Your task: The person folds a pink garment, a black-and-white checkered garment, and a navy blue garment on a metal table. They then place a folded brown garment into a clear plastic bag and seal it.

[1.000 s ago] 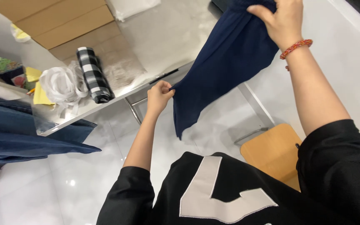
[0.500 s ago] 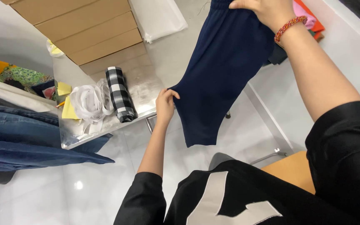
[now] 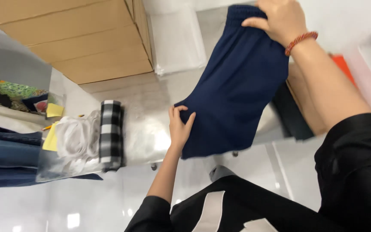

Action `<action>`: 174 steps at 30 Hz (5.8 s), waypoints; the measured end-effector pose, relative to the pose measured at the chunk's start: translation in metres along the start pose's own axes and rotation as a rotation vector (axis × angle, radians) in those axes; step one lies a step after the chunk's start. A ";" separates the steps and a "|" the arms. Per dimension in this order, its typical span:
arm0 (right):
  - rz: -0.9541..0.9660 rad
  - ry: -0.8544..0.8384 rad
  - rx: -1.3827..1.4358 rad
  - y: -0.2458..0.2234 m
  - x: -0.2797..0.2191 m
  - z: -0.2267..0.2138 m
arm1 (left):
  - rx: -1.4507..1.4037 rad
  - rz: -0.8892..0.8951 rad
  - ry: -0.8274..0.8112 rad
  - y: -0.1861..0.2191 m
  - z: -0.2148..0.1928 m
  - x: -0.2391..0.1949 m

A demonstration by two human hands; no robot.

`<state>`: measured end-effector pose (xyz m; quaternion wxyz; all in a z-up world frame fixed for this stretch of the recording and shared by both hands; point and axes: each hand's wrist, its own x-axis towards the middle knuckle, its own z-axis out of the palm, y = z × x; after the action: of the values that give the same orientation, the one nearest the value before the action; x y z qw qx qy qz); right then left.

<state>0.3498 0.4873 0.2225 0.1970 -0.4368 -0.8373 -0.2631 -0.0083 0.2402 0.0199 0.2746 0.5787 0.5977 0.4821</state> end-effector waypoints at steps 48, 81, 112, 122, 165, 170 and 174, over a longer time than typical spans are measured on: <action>-0.046 -0.323 0.454 0.032 -0.038 0.299 | 0.749 0.160 -0.236 -0.007 0.174 0.016; -0.264 -0.341 0.241 -0.005 -0.076 0.264 | 0.678 -0.129 -0.251 -0.005 0.165 0.051; -0.121 -0.103 0.254 -0.072 -0.120 0.249 | 0.878 -0.235 -0.527 0.047 0.170 0.066; -0.192 -0.250 0.320 -0.101 -0.166 0.199 | 0.736 -0.344 -0.542 0.051 0.164 0.098; 0.205 -0.606 0.722 -0.064 -0.199 0.136 | -0.249 -0.883 -0.206 0.018 0.136 0.125; 0.369 -1.062 0.914 -0.033 -0.172 0.142 | -0.359 -0.886 -0.214 -0.008 0.127 0.112; 0.320 -1.180 0.857 -0.039 -0.167 0.144 | -0.330 -0.794 -0.260 -0.052 0.129 0.103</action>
<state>0.3930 0.4520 0.0059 -0.0961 -0.5068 -0.7595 0.3964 0.0655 0.3791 -0.0523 0.6000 0.3087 0.6491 0.3513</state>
